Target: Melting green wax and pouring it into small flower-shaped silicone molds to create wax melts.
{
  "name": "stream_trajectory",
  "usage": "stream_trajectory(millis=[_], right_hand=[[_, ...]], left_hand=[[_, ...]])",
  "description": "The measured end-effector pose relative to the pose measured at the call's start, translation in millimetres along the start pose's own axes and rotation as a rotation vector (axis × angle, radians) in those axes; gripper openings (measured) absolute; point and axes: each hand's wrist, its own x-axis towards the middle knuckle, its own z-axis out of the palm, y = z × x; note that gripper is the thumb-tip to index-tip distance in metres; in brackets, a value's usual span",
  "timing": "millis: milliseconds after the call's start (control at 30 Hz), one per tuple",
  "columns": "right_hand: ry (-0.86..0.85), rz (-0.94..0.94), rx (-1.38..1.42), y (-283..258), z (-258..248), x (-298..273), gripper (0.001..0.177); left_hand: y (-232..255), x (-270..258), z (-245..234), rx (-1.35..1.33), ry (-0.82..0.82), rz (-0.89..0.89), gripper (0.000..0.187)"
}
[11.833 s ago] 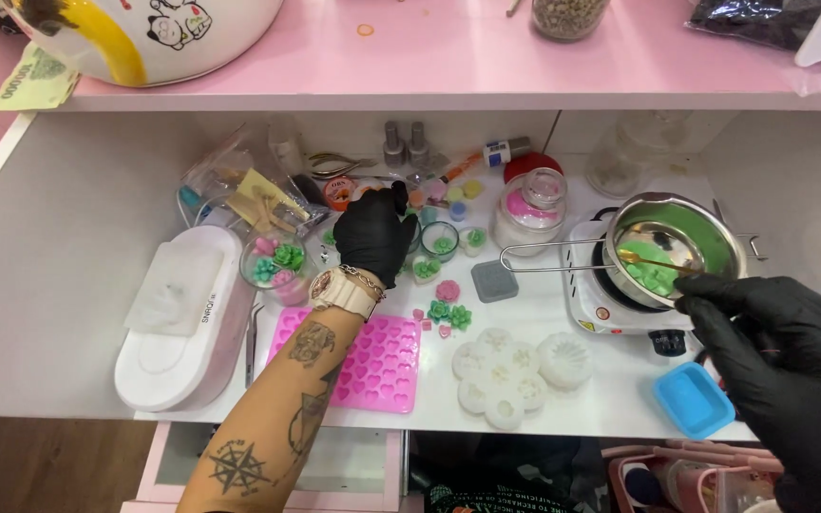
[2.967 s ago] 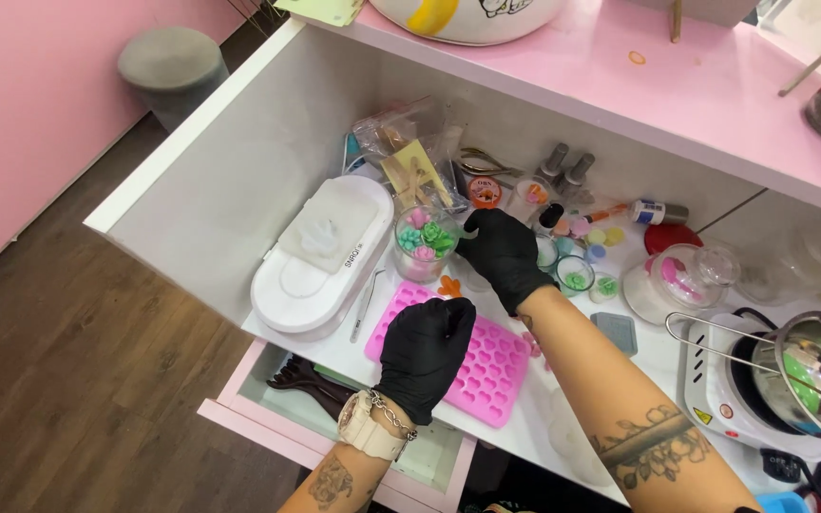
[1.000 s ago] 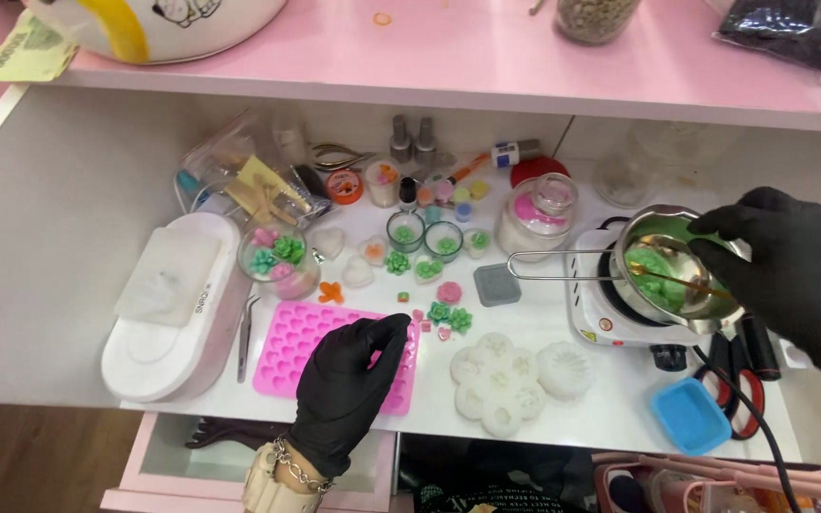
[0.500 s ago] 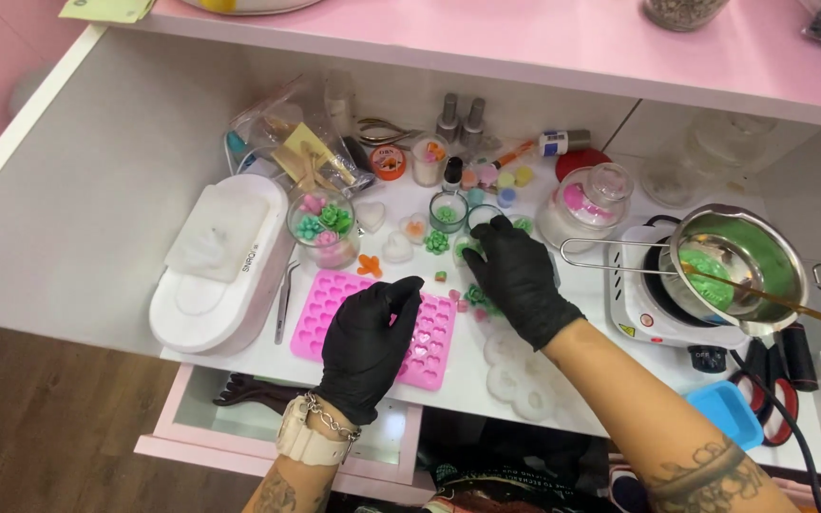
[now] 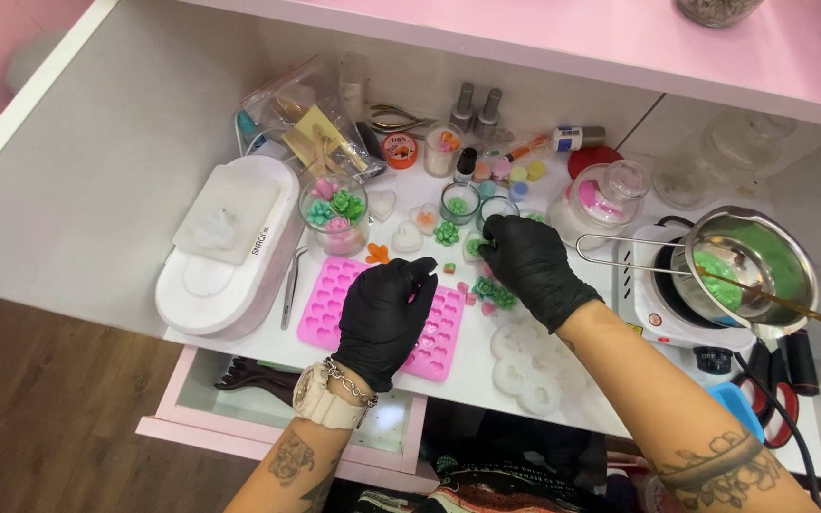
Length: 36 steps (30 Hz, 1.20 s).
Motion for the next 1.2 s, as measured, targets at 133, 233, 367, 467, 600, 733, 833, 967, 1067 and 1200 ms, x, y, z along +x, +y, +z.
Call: stream_trajectory(millis=[133, 233, 367, 467, 600, 733, 833, 967, 1067, 1200], right_hand=[[0.081, -0.097, 0.013, 2.0, 7.0, 1.3, 0.018], [0.089, -0.088, 0.039, -4.1, 1.4, -1.9, 0.019], [0.085, -0.082, 0.029, -5.9, -1.8, -5.9, 0.014], [0.165, -0.084, 0.046, -8.6, -9.0, -16.1, 0.016], [0.337, -0.054, 0.173, -21.9, -20.3, -45.9, 0.021], [0.413, -0.089, 0.448, -28.5, -26.7, -85.7, 0.027], [0.421, -0.050, 0.684, -36.0, -23.5, -117.0, 0.024], [0.353, 0.095, 1.167, -16.8, -11.3, -143.4, 0.022], [0.222, 0.329, 1.589, 7.7, -4.9, -156.6, 0.019], [0.145, 0.448, 1.587, 10.9, -31.6, -170.1, 0.027]], left_hand=[[-6.3, 0.5, 6.6, 0.027, 0.024, 0.061, 0.017], [-10.4, 12.0, 17.5, 0.042, 0.027, 0.165, 0.026], [-21.9, 26.5, 39.7, 0.201, 0.052, 0.387, 0.033], [-29.9, 33.4, 55.3, 0.353, -0.085, 0.338, 0.009], [-35.0, 39.8, 62.9, 0.314, -0.048, 0.408, 0.013], [-33.3, 48.6, 72.8, 0.472, -0.131, 0.359, 0.008], [-14.9, 46.5, 56.0, 0.297, -0.092, 0.367, 0.011], [38.2, 44.0, 35.0, 0.350, -0.142, 0.289, 0.013], [73.9, 34.5, 27.4, 0.073, -0.235, -0.012, 0.017], [82.2, 18.0, 28.2, -0.689, -0.427, -0.328, 0.022]])
